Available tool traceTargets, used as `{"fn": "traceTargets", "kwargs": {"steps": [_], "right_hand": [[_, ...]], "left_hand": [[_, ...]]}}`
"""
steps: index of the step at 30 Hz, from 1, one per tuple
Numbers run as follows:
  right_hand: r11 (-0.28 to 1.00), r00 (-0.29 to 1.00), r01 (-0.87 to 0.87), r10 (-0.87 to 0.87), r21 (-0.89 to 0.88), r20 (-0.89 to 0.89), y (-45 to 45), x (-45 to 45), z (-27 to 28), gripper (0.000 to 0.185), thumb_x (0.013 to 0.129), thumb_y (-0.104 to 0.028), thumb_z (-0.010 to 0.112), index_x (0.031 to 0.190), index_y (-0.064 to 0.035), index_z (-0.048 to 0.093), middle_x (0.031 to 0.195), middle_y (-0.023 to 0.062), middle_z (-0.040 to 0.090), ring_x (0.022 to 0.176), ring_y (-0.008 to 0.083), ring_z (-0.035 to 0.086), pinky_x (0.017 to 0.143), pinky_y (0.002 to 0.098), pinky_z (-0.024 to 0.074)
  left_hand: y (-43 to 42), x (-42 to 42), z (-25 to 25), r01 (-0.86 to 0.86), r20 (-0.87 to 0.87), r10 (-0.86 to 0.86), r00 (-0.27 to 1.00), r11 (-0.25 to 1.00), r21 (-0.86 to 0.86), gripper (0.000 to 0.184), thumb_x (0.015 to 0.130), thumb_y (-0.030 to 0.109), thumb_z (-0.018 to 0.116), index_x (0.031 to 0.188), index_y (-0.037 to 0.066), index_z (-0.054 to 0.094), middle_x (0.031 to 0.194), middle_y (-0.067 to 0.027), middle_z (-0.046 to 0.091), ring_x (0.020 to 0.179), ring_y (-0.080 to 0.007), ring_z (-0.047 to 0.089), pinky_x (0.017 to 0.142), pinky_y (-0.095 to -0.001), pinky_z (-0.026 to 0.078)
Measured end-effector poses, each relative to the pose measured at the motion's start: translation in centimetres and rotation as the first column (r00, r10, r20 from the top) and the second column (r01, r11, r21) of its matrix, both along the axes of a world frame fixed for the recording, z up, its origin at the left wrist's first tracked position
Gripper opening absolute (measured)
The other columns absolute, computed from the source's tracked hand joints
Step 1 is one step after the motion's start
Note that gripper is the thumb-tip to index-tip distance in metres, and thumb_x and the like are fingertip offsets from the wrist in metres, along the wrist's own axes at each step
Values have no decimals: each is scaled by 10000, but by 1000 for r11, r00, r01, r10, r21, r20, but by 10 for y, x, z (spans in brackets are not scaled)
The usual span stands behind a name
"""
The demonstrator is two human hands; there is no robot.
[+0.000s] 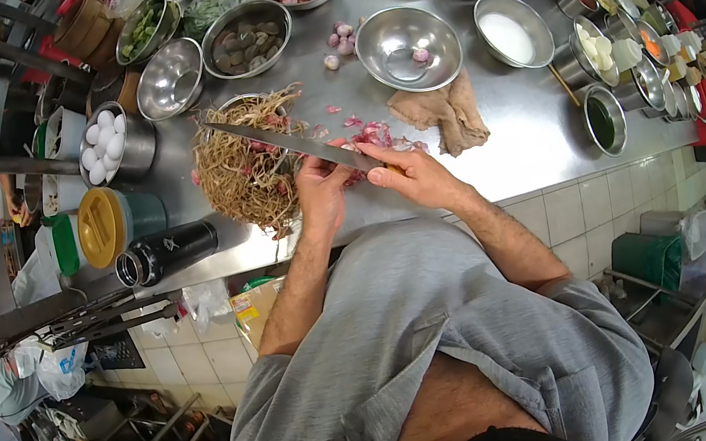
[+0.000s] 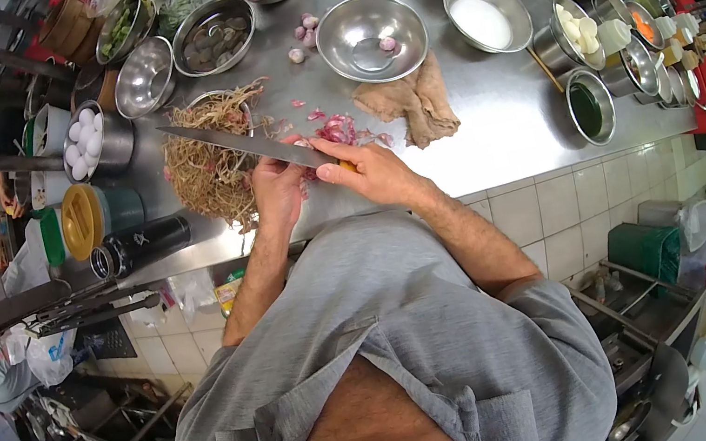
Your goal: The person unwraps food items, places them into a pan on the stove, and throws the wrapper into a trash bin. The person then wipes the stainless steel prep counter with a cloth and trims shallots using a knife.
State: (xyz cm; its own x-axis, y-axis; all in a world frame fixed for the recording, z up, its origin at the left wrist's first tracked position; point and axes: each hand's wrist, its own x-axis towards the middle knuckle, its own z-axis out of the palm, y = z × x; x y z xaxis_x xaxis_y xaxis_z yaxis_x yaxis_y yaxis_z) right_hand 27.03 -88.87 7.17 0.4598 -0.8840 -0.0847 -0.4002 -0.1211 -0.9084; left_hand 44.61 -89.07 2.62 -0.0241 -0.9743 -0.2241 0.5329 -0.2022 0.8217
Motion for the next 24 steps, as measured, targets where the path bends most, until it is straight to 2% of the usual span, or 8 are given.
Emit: {"fn": "traceTargets", "kwargs": {"steps": [2, 7, 9, 13, 16, 18, 21, 24], "right_hand": [[1000, 1000, -1, 1, 8, -10, -1, 0, -2, 547, 861, -456, 506, 1308, -149, 429, 670, 116, 569, 659, 188, 557, 680, 315, 430], [998, 999, 25, -26, 50, 22, 0, 4, 3, 520, 873, -428, 501, 1300, -137, 437, 670, 90, 582, 666, 190, 555, 691, 314, 430], [993, 993, 15, -29, 115, 114, 0, 5, 14, 487, 892, -352, 512, 1295, -88, 440, 653, 7, 535, 571, 70, 478, 527, 207, 403], [905, 954, -38, -94, 424, 285, -3, 1, 14, 511, 898, -372, 493, 1321, -100, 404, 564, -24, 430, 450, 45, 376, 400, 185, 297], [857, 903, -68, -165, 511, 397, -6, -4, 10, 471, 909, -403, 453, 1212, -46, 498, 545, 1, 438, 399, 68, 381, 374, 192, 309], [730, 866, -100, -272, 676, 421, -10, -9, 5, 431, 915, -421, 423, 994, -17, 549, 513, 22, 435, 360, 90, 378, 369, 204, 331], [694, 828, -112, -331, 711, 454, -12, -10, -1, 400, 916, -426, 418, 850, -43, 513, 490, 36, 433, 338, 100, 369, 364, 210, 343], [801, 831, -43, -304, 598, 466, -14, -7, -5, 386, 893, -463, 449, 897, -81, 504, 495, 18, 440, 364, 78, 376, 351, 222, 306]], "left_hand": [[0, -1, 1, -17, 60, 20, 998, 999, -49, 267, 797, -40, 595, 1060, -26, 553, 943, -90, 615, 817, -140, 600, 676, -238, 494], [2, -4, 9, -43, 109, 47, 993, 998, -40, 302, 774, -52, 614, 1068, -26, 548, 931, -67, 601, 837, -123, 579, 759, -246, 479], [3, -5, 8, -62, 133, 69, 989, 996, -60, 297, 775, -45, 618, 1063, -24, 549, 932, -66, 602, 834, -118, 577, 752, -241, 480], [4, -5, 8, -40, 167, 59, 984, 992, -117, 296, 781, -22, 626, 1067, -19, 545, 928, -62, 605, 830, -109, 574, 733, -232, 483], [3, -5, 5, -14, 118, 32, 992, 989, -146, 301, 788, -9, 627, 1075, -23, 540, 936, -65, 606, 830, -110, 575, 727, -231, 485], [2, -6, 4, 3, 79, 11, 997, 986, -165, 300, 792, -4, 624, 1078, -25, 537, 940, -67, 607, 829, -111, 576, 724, -230, 486], [2, -8, 7, 52, 4, -52, 999, 987, -154, 299, 807, -8, 601, 1097, -26, 530, 979, -78, 600, 852, -117, 574, 744, -235, 483], [1, -10, 7, 30, -109, -44, 993, 991, -127, 313, 822, -9, 575, 1130, -13, 518, 1002, -79, 589, 874, -128, 569, 785, -255, 473]]}}
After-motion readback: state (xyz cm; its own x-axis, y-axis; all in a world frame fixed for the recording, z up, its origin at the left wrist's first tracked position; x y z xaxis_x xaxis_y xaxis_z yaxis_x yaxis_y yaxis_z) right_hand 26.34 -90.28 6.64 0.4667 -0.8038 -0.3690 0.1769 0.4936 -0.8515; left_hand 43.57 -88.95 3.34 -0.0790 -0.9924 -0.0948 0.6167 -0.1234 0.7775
